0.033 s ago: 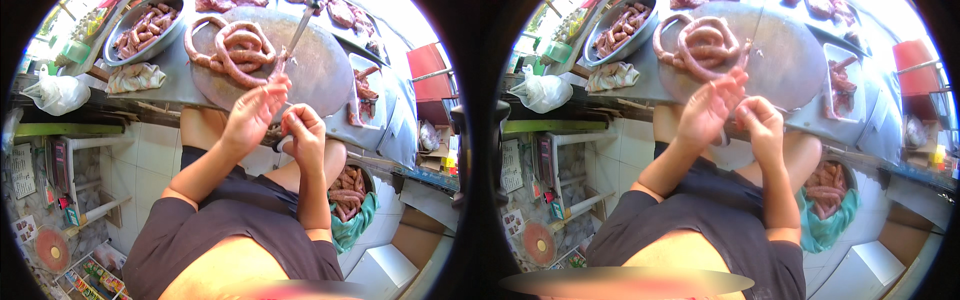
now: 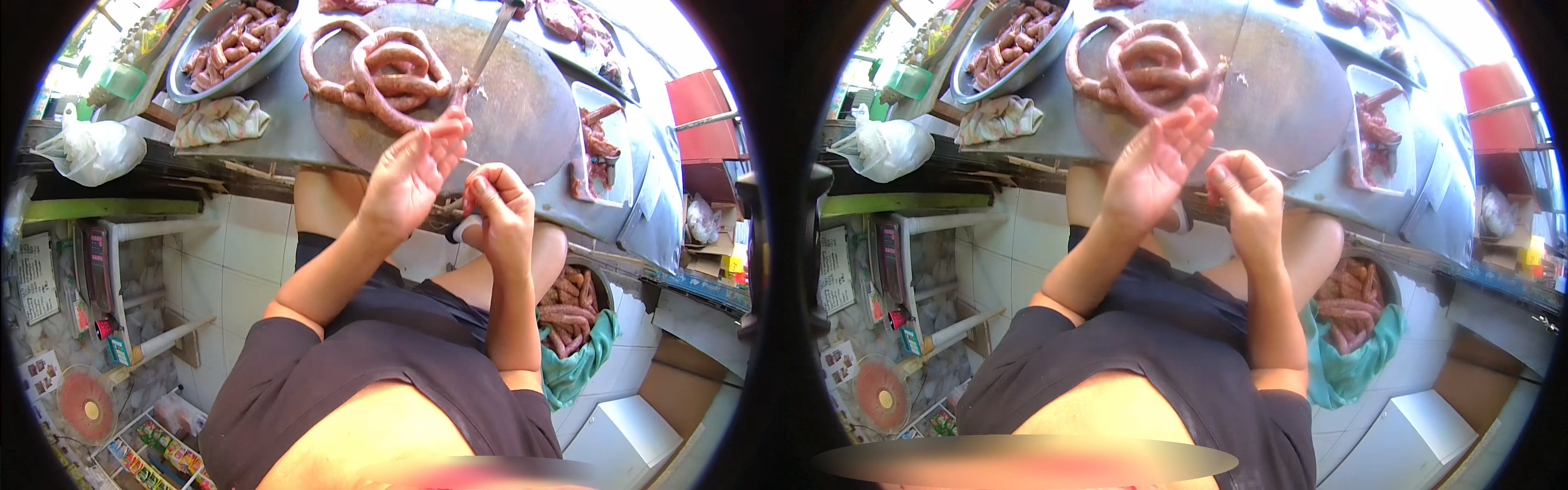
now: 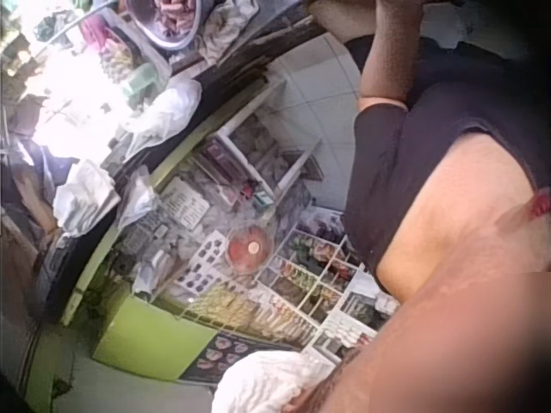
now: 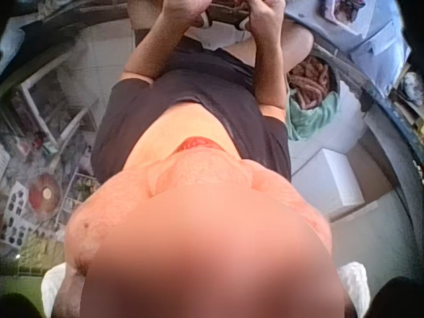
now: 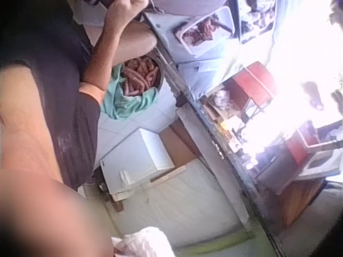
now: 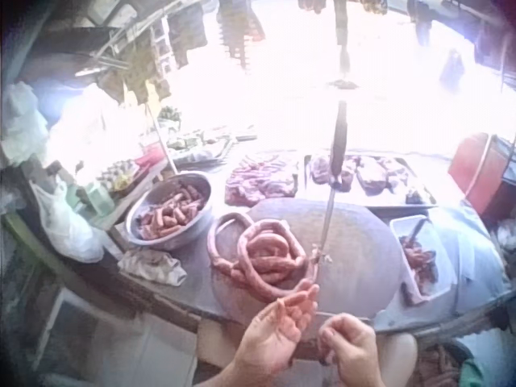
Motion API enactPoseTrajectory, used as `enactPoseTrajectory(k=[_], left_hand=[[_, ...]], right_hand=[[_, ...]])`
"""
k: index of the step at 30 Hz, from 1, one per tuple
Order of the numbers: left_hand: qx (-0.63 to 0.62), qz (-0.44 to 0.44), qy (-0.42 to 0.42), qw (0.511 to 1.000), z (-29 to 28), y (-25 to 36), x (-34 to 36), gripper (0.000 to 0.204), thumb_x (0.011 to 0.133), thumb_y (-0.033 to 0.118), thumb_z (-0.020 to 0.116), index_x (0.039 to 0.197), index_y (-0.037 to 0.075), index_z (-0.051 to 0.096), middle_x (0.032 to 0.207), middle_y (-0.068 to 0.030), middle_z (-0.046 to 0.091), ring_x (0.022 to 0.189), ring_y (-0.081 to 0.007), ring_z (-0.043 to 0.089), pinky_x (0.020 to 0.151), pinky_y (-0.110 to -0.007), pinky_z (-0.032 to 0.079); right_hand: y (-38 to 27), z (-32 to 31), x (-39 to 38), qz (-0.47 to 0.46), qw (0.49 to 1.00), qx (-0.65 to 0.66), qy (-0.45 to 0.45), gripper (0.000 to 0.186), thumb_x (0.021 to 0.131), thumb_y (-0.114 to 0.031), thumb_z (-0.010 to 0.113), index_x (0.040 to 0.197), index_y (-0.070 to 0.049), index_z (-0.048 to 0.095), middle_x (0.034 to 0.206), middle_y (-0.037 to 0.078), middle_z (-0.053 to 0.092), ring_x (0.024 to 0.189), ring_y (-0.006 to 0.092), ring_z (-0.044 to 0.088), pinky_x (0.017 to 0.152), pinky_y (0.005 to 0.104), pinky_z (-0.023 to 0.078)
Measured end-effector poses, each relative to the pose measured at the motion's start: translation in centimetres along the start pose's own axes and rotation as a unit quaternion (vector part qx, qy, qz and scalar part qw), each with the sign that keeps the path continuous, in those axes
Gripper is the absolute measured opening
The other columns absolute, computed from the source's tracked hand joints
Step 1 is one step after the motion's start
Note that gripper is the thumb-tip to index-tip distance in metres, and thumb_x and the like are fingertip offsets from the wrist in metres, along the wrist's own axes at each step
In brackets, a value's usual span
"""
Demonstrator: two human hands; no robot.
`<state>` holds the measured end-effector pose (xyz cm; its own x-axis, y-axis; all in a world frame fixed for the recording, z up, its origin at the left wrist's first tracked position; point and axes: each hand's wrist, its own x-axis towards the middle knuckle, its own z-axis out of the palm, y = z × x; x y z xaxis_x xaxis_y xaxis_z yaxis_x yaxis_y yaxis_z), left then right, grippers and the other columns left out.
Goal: The person fills sausage casings with ground meat using a metal funnel, ties off sections with string, and coils the finished links on a cutting board. They repeat the process multiple times, handling the meat, funnel, and string by hand.
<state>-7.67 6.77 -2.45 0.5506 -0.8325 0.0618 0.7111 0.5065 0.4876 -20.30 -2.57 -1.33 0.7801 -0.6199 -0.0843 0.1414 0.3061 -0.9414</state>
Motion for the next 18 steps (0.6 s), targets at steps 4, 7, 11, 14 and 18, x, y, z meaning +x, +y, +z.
enactPoseTrajectory(k=[4, 7, 11, 14, 18], left_hand=[[-0.087, -0.04, -0.011, 0.995, -0.3, 0.4, 0.5, 0.045, 0.109, 0.031, 0.049, 0.14, -0.001, 0.053, 0.153, -0.0122, 0.047, 0.147, -0.0264, 0.037, 0.121, -0.044, 0.03], [-0.113, -0.075, 0.021, 0.991, 0.5, 0.0, 0.2, 0.047, 0.109, 0.032, 0.045, 0.145, 0.001, 0.049, 0.152, -0.0131, 0.047, 0.146, -0.0284, 0.037, 0.119, -0.045, 0.034], [-0.105, -0.081, 0.008, 0.991, 1.1, -0.7, -0.3, 0.046, 0.109, 0.03, 0.046, 0.146, 0.003, 0.048, 0.147, -0.011, 0.052, 0.139, -0.025, 0.046, 0.116, -0.042, 0.039], [-0.055, -0.06, 0.014, 0.997, 1.0, -0.9, -0.4, 0.047, 0.108, 0.028, 0.048, 0.146, 0.001, 0.047, 0.145, -0.0097, 0.054, 0.134, -0.0214, 0.05, 0.116, -0.038, 0.038], [-0.038, -0.062, 0.017, 0.997, 0.9, -1.0, -0.4, 0.043, 0.109, 0.024, 0.046, 0.143, -0.001, 0.049, 0.147, -0.0132, 0.052, 0.136, -0.0212, 0.048, 0.118, -0.039, 0.035]], right_hand=[[0.2, 0.5, -0.2, -0.066, 0.987, -0.132, 0.068, 0.009, 0.097, 0.0, 0.064, 0.104, 0.002, 0.07, 0.091, 0.004, 0.066, 0.077, 0.0101, 0.06, 0.068, 0.0221, 0.048], [0.2, 1.8, 0.4, -0.257, 0.919, -0.289, 0.072, 0.024, 0.085, 0.006, 0.072, 0.109, 0.002, 0.07, 0.098, 0.01, 0.068, 0.084, 0.018, 0.066, 0.074, 0.0287, 0.054], [0.1, 3.2, 1.2, -0.374, 0.849, -0.363, 0.089, 0.036, 0.079, 0.006, 0.075, 0.113, 0.001, 0.07, 0.1, 0.017, 0.068, 0.085, 0.0282, 0.07, 0.073, 0.0348, 0.058], [0.0, 3.5, 1.8, -0.41, 0.835, -0.357, 0.091, 0.035, 0.078, 0.007, 0.074, 0.111, 0.0, 0.071, 0.099, 0.017, 0.069, 0.084, 0.0293, 0.071, 0.071, 0.0355, 0.059], [-0.2, 2.9, 2.3, -0.415, 0.82, -0.385, 0.09, 0.027, 0.079, 0.008, 0.072, 0.105, 0.0, 0.071, 0.097, 0.017, 0.068, 0.084, 0.0303, 0.07, 0.07, 0.0359, 0.058]])
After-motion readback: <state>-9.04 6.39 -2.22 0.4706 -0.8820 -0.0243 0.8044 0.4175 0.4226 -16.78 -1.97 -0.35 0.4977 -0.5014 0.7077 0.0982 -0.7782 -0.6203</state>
